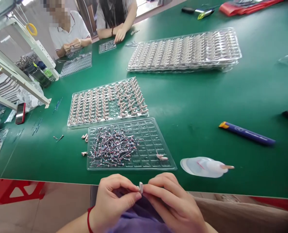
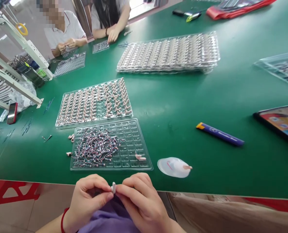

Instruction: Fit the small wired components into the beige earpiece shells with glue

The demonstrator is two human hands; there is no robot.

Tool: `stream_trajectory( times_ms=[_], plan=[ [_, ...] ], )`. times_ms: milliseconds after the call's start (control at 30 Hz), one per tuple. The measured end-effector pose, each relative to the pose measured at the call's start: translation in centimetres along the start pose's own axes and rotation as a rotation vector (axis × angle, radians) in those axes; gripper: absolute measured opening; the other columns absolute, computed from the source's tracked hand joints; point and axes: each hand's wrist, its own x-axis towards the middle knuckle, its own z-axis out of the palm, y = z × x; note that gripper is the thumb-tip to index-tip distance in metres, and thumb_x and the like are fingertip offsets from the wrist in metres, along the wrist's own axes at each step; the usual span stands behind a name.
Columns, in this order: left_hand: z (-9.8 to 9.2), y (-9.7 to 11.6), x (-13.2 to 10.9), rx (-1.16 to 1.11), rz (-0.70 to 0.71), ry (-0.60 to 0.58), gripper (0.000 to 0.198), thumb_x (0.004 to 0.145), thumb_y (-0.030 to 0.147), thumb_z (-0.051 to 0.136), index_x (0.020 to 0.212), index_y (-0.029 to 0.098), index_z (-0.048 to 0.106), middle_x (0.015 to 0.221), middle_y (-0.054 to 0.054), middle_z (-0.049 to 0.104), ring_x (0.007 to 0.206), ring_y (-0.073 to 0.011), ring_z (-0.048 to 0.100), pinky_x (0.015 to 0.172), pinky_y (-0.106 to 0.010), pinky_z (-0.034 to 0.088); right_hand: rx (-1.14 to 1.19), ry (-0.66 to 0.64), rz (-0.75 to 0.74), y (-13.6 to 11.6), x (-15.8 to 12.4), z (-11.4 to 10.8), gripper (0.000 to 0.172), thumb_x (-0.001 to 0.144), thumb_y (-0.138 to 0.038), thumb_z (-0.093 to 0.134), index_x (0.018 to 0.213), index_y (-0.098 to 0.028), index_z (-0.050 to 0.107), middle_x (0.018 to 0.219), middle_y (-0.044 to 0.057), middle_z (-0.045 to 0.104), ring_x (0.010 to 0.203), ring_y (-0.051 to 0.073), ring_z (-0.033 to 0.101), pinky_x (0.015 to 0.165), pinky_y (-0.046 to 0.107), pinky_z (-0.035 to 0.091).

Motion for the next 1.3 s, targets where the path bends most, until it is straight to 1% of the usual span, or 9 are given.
stream_trajectory(
  times_ms=[67, 167, 333, 367, 467, 600, 1033, 1167, 1300],
  plan=[
    [-0.1, 0.3, 0.6, 0.102, 0.082, 0.005, 0.008, 0.072, 0.027, 0.077, 0.07, 0.02, 0.076, 0.069, -0.007, 0.072, 0.062, -0.0169, 0.063, 0.058, -0.026, 0.05, -0.017, 0.03, 0.015, 0.2, 0.1, -0.1, 0.019, 0.086, -0.004, 0.056, 0.094, -0.018, 0.065, 0.072, 0.003, 0.063, 0.067, 0.014, 0.057, 0.06, 0.027, 0.05],
    [-1.2, 1.2, 2.6, 0.374, 0.316, 0.03, 0.007, 0.081, 0.024, 0.07, 0.075, 0.022, 0.074, 0.072, -0.005, 0.073, 0.066, -0.017, 0.065, 0.065, -0.027, 0.051, -0.038, 0.096, 0.031, 0.7, 0.1, -0.2, 0.019, 0.084, -0.005, 0.059, 0.096, -0.019, 0.066, 0.074, 0.003, 0.064, 0.067, 0.014, 0.059, 0.06, 0.027, 0.052],
    [-4.4, 3.4, 10.0, 0.89, 0.738, 0.137, 0.014, 0.09, 0.022, 0.056, 0.085, 0.021, 0.069, 0.082, -0.004, 0.074, 0.079, -0.0176, 0.066, 0.078, -0.031, 0.05, -0.048, 0.157, 0.028, 1.6, -0.1, 0.0, 0.02, 0.083, -0.005, 0.06, 0.094, -0.021, 0.067, 0.075, 0.002, 0.066, 0.066, 0.014, 0.061, 0.06, 0.028, 0.053],
    [-4.9, 3.8, 11.9, 1.014, 0.762, 0.143, 0.014, 0.091, 0.022, 0.054, 0.087, 0.021, 0.068, 0.085, -0.004, 0.074, 0.083, -0.0177, 0.066, 0.078, -0.031, 0.05, -0.052, 0.16, 0.021, 1.7, -0.1, 0.1, 0.02, 0.083, -0.005, 0.06, 0.094, -0.021, 0.067, 0.074, 0.003, 0.067, 0.066, 0.014, 0.061, 0.06, 0.028, 0.053],
    [-6.0, 4.6, 16.9, 1.108, 0.744, 0.141, 0.011, 0.089, 0.017, 0.055, 0.091, 0.02, 0.067, 0.086, -0.004, 0.074, 0.082, -0.0188, 0.064, 0.071, -0.03, 0.048, -0.065, 0.161, 0.013, 1.9, -0.3, 0.2, 0.02, 0.083, -0.005, 0.06, 0.094, -0.02, 0.066, 0.074, 0.003, 0.067, 0.066, 0.014, 0.061, 0.06, 0.028, 0.053],
    [-6.5, 4.8, 20.0, 1.182, 0.704, 0.092, 0.01, 0.085, 0.015, 0.059, 0.092, 0.02, 0.064, 0.083, -0.002, 0.073, 0.08, -0.0186, 0.063, 0.065, -0.027, 0.044, -0.071, 0.153, 0.02, 1.9, -0.4, 0.0, 0.02, 0.083, -0.004, 0.06, 0.095, -0.02, 0.066, 0.075, 0.003, 0.067, 0.067, 0.014, 0.061, 0.06, 0.028, 0.053],
    [-6.9, 4.8, 19.9, 1.236, 0.593, -0.041, 0.014, 0.087, 0.018, 0.056, 0.089, 0.022, 0.069, 0.082, -0.004, 0.071, 0.077, -0.0189, 0.063, 0.062, -0.026, 0.041, -0.08, 0.155, 0.008, 1.6, -0.1, -0.2, 0.02, 0.084, -0.005, 0.059, 0.093, -0.021, 0.066, 0.072, 0.002, 0.067, 0.063, 0.014, 0.062, 0.057, 0.027, 0.053],
    [-9.2, 5.0, 17.8, 1.138, 0.527, -0.002, 0.011, 0.087, 0.02, 0.058, 0.089, 0.022, 0.069, 0.089, -0.002, 0.073, 0.081, -0.0164, 0.063, 0.069, -0.026, 0.045, -0.074, 0.125, 0.006, 1.8, -0.5, -0.3, 0.019, 0.084, -0.007, 0.061, 0.095, -0.02, 0.066, 0.075, 0.003, 0.067, 0.066, 0.015, 0.062, 0.059, 0.028, 0.054],
    [-12.6, 4.6, 13.3, 1.05, 0.411, 0.069, 0.011, 0.086, 0.023, 0.059, 0.085, 0.021, 0.07, 0.085, -0.002, 0.074, 0.079, -0.0167, 0.065, 0.068, -0.026, 0.048, -0.053, 0.092, 0.062, 2.3, -1.4, -0.2, 0.015, 0.085, -0.011, 0.062, 0.096, -0.021, 0.067, 0.08, 0.004, 0.066, 0.071, 0.016, 0.063, 0.063, 0.028, 0.054]
  ],
)
